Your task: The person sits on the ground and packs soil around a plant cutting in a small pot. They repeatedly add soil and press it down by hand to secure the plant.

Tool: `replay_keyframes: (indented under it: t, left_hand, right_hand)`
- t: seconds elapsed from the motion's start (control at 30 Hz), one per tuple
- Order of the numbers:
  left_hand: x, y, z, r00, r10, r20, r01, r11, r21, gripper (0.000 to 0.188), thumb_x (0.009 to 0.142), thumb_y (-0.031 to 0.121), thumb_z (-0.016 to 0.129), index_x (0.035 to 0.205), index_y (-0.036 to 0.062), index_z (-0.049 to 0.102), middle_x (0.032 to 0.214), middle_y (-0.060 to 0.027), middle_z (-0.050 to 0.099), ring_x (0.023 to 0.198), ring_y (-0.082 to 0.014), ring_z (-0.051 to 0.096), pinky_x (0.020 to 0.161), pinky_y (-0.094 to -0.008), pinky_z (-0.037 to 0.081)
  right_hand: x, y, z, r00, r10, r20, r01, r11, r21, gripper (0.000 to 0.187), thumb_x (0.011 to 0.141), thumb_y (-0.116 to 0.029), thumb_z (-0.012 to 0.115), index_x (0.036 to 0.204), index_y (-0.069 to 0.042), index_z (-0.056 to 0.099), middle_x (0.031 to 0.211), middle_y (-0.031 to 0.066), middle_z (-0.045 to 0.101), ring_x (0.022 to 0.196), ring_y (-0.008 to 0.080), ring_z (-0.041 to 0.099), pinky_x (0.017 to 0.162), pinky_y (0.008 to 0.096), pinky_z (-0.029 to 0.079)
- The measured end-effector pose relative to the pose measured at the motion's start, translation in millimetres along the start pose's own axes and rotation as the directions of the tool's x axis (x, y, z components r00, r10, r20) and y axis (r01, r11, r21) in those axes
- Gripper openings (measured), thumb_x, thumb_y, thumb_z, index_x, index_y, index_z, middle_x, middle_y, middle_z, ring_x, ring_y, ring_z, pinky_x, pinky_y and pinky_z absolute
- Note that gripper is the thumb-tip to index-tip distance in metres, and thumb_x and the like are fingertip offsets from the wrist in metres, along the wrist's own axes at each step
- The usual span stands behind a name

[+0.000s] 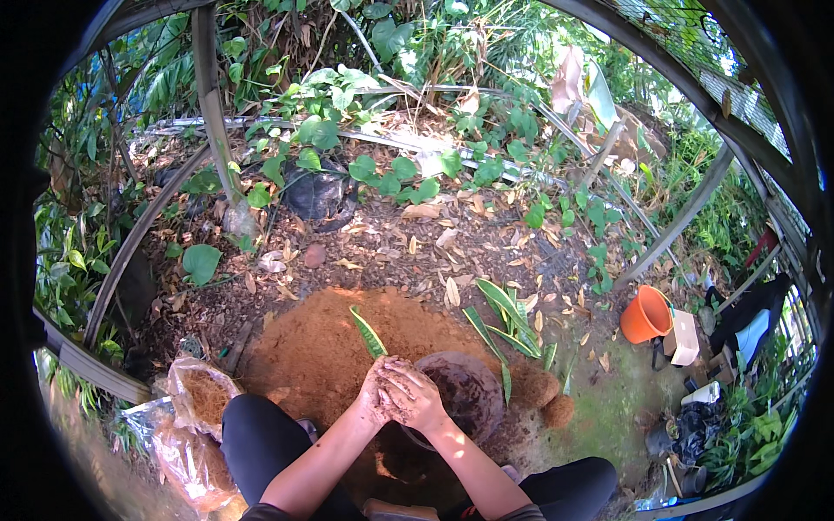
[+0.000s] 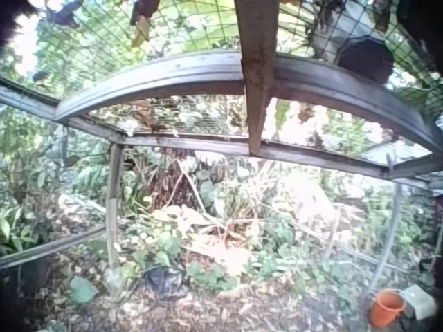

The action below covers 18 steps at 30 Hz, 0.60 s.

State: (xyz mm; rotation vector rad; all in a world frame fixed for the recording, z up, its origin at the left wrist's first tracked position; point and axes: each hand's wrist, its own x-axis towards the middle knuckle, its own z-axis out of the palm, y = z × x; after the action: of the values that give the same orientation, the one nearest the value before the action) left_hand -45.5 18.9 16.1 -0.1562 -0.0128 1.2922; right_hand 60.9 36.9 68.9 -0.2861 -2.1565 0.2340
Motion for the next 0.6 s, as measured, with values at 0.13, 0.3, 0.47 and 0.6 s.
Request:
replay_keyframes:
  t: [0.13, 0.3, 0.47, 0.6]
  left_hand:
    - [1, 2, 0, 0.986, 0.068, -0.150, -0.054, 0.993, 0.101, 0.027, 0.095, 0.031, 0.046, 0.081, 0.0107, 0.057, 0.074, -0.0026, 0.061, 0.068, -0.0170, 0.062, 0.061, -0.0295, 0.054]
    - [-3, -11, 27, 0.948, 0.135, -0.287, -0.059, 0.964, 0.259, 0.028, 0.093, 0.036, 0.052, 0.087, 0.0096, 0.060, 0.080, -0.0040, 0.063, 0.077, -0.0180, 0.063, 0.072, -0.0335, 0.054]
    - [3, -17, 41, 0.895, 0.326, -0.305, -0.207, 0.909, 0.362, 0.028, 0.089, 0.038, 0.058, 0.090, 0.0101, 0.060, 0.089, -0.0065, 0.065, 0.088, -0.0216, 0.063, 0.085, -0.0379, 0.050]
    - [4, -7, 37, 0.892, 0.372, -0.258, -0.291, 0.908, 0.303, 0.019, 0.088, 0.029, 0.058, 0.083, 0.0104, 0.057, 0.087, -0.0065, 0.064, 0.088, -0.0224, 0.062, 0.085, -0.0386, 0.050]
  right_hand:
    - [-8, 4, 1, 0.999, 0.000, -0.033, 0.002, 0.999, 0.044, 0.023, 0.074, -0.012, 0.066, 0.093, 0.001, 0.067, 0.102, 0.0140, 0.066, 0.103, 0.0318, 0.062, 0.091, 0.0429, 0.050]
    - [-4, 2, 1, 0.966, 0.171, -0.196, -0.143, 0.978, 0.149, 0.015, 0.077, -0.003, 0.063, 0.091, 0.002, 0.066, 0.095, 0.0147, 0.067, 0.093, 0.0322, 0.064, 0.088, 0.0405, 0.050]
    - [1, -21, 21, 0.316, 0.917, -0.243, -0.463, 0.372, 0.805, 0.033, 0.099, -0.017, 0.044, 0.093, 0.007, 0.065, 0.100, 0.0123, 0.066, 0.097, 0.0210, 0.060, 0.089, 0.0361, 0.045]
    - [-2, -25, 13, 0.516, 0.827, -0.221, -0.491, 0.498, 0.715, 0.036, 0.099, -0.021, 0.041, 0.099, 0.006, 0.064, 0.105, 0.0145, 0.064, 0.105, 0.0232, 0.058, 0.096, 0.0369, 0.041]
